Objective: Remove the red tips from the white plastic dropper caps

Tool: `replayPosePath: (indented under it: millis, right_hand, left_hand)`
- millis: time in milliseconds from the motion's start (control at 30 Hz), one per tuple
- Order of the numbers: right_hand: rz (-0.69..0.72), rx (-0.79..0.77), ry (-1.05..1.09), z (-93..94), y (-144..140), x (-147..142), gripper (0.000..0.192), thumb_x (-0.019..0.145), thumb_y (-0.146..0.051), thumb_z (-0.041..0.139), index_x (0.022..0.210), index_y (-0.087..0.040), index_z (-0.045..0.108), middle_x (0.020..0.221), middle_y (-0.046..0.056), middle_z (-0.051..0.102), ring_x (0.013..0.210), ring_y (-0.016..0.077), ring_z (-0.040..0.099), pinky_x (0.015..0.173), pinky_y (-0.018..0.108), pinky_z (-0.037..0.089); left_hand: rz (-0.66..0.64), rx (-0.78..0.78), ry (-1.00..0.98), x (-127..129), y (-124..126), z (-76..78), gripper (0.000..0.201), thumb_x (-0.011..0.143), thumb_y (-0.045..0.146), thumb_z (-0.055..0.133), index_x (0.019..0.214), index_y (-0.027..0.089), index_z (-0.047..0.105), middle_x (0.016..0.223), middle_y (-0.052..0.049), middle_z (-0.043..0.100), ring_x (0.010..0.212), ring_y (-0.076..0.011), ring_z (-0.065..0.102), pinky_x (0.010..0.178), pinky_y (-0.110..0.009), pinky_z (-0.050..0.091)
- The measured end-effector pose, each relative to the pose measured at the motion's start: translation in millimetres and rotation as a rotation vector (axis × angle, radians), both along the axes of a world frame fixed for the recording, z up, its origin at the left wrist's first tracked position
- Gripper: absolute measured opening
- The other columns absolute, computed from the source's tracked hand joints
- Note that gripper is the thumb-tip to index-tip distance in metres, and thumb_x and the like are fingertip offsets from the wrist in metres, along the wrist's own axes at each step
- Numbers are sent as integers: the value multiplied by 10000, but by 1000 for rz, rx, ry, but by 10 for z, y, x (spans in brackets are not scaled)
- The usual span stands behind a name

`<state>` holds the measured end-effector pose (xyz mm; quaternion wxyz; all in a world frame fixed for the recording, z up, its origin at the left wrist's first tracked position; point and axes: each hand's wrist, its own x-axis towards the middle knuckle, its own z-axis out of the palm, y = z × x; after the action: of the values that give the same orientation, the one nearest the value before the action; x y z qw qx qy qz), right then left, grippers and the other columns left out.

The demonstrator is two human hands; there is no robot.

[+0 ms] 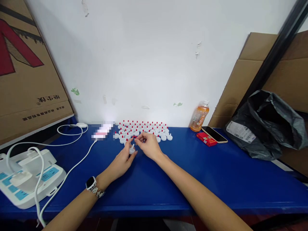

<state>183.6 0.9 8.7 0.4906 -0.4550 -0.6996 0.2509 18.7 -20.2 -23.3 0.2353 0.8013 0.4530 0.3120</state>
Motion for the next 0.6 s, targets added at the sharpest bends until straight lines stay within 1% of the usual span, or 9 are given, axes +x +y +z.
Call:
replayPosePath:
  millis: [133, 233, 300, 467, 600]
  right_hand:
    - [62, -22, 49, -67, -34, -34, 127, 821, -279, 640, 768, -167, 670, 702, 20, 697, 631, 135, 624, 619, 252, 472]
    - [44, -10, 98, -58, -47, -43, 132, 824, -288, 633, 785, -166, 666, 718, 21, 695, 651, 136, 625, 643, 258, 487]
    - [39, -3, 94, -48, -67, -46, 127, 824, -287, 626, 786, -171, 663, 726, 17, 689, 659, 133, 618, 653, 258, 488]
    - [56, -20, 50, -60, -129, -71, 118, 808, -260, 608, 718, -183, 609, 675, -6, 640, 628, 127, 570, 620, 250, 461]
    - [48, 6, 51, -65, -190, -113, 105, 797, -246, 593, 712, -198, 554, 668, -21, 613, 626, 125, 545, 602, 242, 435]
  left_hand:
    - [-4, 6, 16, -10, 2, -34, 615, 977, 348, 422, 1516, 156, 195, 1422, -222, 489, 1277, -319, 532, 1017, -508, 441]
    - [-10, 1, 29, -22, 26, -75, 619, 985, 372, 404, 1522, 154, 186, 1401, -226, 510, 1249, -323, 552, 1013, -524, 439]
    - [-25, 11, 36, -30, 39, -102, 627, 987, 381, 402, 1527, 153, 182, 1384, -229, 523, 1224, -324, 567, 1003, -530, 445]
    - [-68, 47, 4, -43, 46, -148, 646, 988, 368, 407, 1540, 152, 151, 1473, -231, 433, 1336, -323, 472, 1062, -538, 400]
    - [-86, 16, -73, -37, 53, -187, 650, 990, 342, 400, 1546, 157, 119, 1481, -238, 422, 1344, -303, 476, 1082, -538, 390]
